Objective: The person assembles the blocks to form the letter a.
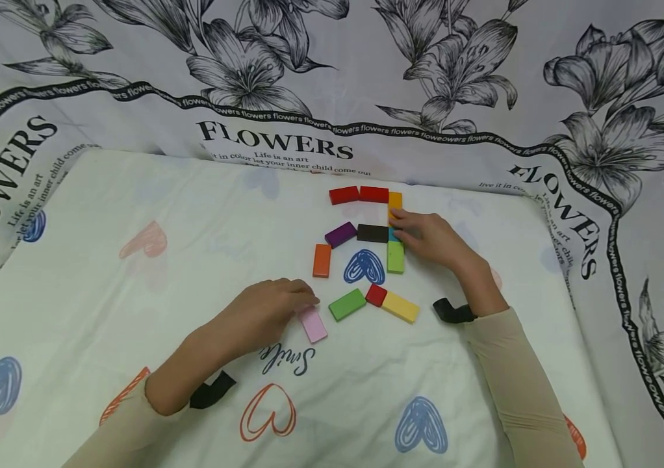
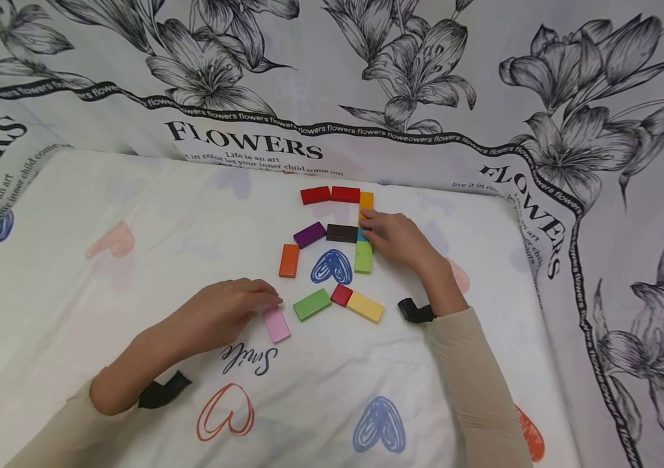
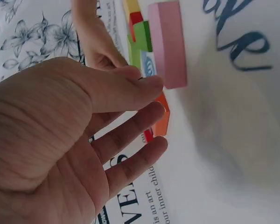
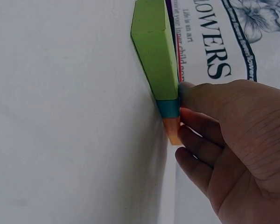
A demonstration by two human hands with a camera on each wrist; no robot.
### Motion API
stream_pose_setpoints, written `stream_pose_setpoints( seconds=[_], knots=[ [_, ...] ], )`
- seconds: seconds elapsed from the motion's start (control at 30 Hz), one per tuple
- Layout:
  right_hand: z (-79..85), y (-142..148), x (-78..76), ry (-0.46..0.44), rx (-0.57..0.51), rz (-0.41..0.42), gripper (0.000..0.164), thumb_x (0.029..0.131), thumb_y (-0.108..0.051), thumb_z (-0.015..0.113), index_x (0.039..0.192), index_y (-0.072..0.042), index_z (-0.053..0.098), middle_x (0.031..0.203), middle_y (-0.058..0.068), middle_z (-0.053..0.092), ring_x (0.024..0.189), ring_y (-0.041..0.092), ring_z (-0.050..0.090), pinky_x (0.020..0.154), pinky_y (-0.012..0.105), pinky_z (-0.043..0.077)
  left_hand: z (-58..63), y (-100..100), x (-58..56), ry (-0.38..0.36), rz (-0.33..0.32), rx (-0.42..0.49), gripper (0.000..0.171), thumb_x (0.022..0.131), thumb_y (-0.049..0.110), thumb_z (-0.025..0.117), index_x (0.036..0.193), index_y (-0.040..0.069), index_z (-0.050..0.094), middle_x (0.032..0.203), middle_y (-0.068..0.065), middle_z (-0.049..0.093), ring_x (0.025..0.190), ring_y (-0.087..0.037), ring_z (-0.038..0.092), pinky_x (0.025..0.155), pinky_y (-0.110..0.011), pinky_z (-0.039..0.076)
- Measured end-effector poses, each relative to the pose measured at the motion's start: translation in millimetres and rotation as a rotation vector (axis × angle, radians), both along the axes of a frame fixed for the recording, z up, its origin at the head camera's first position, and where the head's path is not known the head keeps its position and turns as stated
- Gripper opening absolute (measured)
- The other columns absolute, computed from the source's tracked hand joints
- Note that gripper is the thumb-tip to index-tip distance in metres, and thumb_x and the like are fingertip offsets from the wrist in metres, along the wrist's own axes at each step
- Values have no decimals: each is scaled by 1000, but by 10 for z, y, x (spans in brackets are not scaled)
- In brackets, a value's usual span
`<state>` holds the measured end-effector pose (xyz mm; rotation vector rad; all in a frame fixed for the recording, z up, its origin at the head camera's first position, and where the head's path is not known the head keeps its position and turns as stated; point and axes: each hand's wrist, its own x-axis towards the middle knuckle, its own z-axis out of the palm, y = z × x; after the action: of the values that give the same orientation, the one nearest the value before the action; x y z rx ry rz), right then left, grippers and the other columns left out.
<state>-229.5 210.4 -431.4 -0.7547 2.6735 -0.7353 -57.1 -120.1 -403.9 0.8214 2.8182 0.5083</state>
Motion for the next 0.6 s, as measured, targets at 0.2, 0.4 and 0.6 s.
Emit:
stream_pose_setpoints(
  seconds=[0.2, 0.4, 0.6],
  knots=[
    [-9, 5, 5, 1, -7, 8, 42, 105, -16, 65, 147, -11, 62, 163, 5, 51, 156, 33, 44, 128, 54, 37, -87, 33, 41, 13, -54, -33, 35, 92, 1, 75, 125, 13, 78, 122, -3, 76, 113, -23, 72, 98, -44, 60],
    [-6, 14, 3, 8, -11, 3, 42, 105, -16, 66, 146, -11, 62, 163, 4, 52, 155, 32, 45, 127, 54, 38, -79, 17, 34, 94, -70, -106, 24, 91, 7, 80, 114, 16, 81, 109, -1, 77, 99, -19, 72, 93, -40, 59],
    [12, 17, -4, -1, -2, 5, 42, 106, -18, 64, 147, -11, 61, 164, 4, 50, 156, 32, 44, 128, 54, 37, -37, -83, 33, 118, -8, -132, 14, 89, 14, 83, 103, 16, 79, 96, 1, 74, 84, -14, 67, 82, -35, 57]
  ],
)
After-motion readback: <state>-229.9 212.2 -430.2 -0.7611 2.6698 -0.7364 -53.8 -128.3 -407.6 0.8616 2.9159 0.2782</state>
